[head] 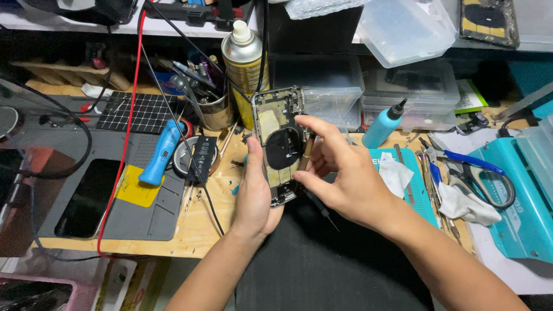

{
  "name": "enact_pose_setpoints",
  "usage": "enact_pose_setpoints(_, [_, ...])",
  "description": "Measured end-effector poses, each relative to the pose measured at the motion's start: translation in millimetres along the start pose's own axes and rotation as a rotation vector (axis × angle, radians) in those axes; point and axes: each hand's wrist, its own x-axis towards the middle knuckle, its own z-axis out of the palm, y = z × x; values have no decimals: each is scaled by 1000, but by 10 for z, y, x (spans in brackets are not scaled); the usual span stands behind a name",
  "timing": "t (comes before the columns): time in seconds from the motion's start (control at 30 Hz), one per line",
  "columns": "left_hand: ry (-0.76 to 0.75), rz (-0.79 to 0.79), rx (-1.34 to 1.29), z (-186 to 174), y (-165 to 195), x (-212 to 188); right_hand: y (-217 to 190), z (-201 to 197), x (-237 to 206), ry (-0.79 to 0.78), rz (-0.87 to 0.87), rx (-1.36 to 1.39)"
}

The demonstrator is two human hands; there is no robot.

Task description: The person repairs a disassembled smartphone at a workbench, holding the frame in one hand while using a screwdriver, tweezers and a pry tool to remove screws, detach small internal components and transfer parts between the phone and the bench. They reposition the phone repeatedly to work on different edges and internal sections.

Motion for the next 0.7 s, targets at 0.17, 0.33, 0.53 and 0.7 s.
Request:
enact_pose_setpoints(0.17, [-17, 14, 19, 10, 23, -3, 4, 4, -10, -16, 45, 29])
enact_pose_setpoints(0.33, [-49, -35, 9, 14, 69, -13, 29, 21, -27, 4, 47, 194])
enact_pose_setpoints(0.53, [-39, -18, 70, -30, 117, -12, 55, -54, -59, 101, -23, 372])
enact_pose_setpoints(0.7, [-43, 25, 71, -102, 161, -6, 128, -117, -48, 113, 94, 281])
